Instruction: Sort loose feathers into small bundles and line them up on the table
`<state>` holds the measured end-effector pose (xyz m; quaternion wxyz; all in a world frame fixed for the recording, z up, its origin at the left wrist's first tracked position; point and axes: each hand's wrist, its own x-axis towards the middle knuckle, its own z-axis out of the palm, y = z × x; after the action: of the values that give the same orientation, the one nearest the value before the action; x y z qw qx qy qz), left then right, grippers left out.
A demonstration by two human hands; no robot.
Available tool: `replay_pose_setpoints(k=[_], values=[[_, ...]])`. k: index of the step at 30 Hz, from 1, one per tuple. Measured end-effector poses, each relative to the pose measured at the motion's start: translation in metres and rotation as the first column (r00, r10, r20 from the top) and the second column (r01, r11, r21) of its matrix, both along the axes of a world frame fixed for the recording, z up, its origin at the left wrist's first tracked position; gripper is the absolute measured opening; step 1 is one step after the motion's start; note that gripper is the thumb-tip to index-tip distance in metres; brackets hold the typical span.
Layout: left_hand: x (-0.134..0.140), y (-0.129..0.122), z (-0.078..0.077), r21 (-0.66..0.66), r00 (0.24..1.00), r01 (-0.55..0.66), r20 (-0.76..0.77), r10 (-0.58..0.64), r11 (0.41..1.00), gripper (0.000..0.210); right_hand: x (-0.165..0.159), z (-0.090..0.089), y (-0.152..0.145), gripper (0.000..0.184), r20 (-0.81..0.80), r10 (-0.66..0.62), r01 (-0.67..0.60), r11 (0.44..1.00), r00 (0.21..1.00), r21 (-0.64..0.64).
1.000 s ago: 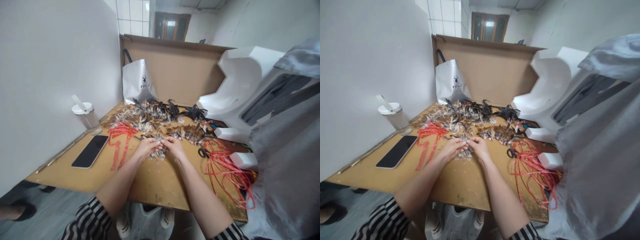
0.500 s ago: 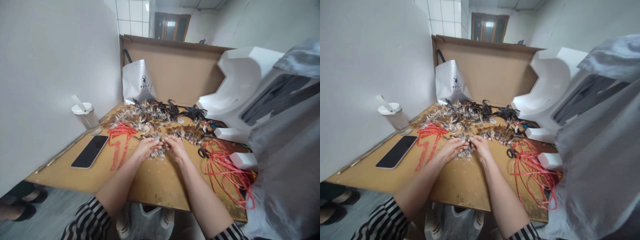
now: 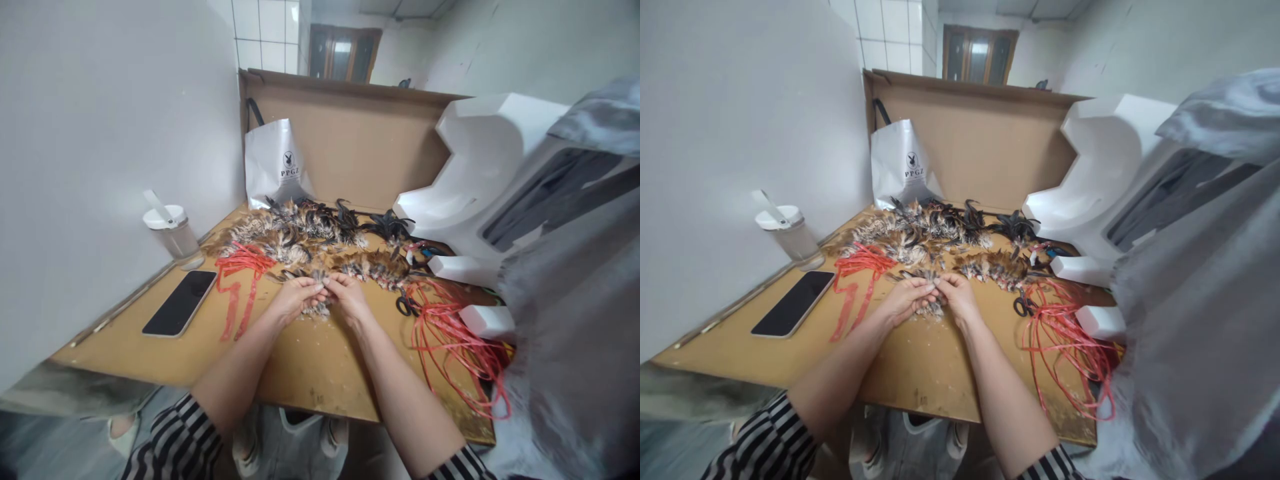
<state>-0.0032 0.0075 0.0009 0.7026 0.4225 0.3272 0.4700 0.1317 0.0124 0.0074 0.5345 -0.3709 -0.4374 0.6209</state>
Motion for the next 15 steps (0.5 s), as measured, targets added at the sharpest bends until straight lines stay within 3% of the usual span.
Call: replay_pose_setpoints(k=[15], values=[[0.0015, -0.0015, 0.0027, 0.08, 0.992, -0.07, -0.098, 0.078, 0.994, 0.02, -0.0008, 0.0028, -0.0038, 0.024, 0.048, -0.049, 0.049, 0.999, 0.998, 0.004]])
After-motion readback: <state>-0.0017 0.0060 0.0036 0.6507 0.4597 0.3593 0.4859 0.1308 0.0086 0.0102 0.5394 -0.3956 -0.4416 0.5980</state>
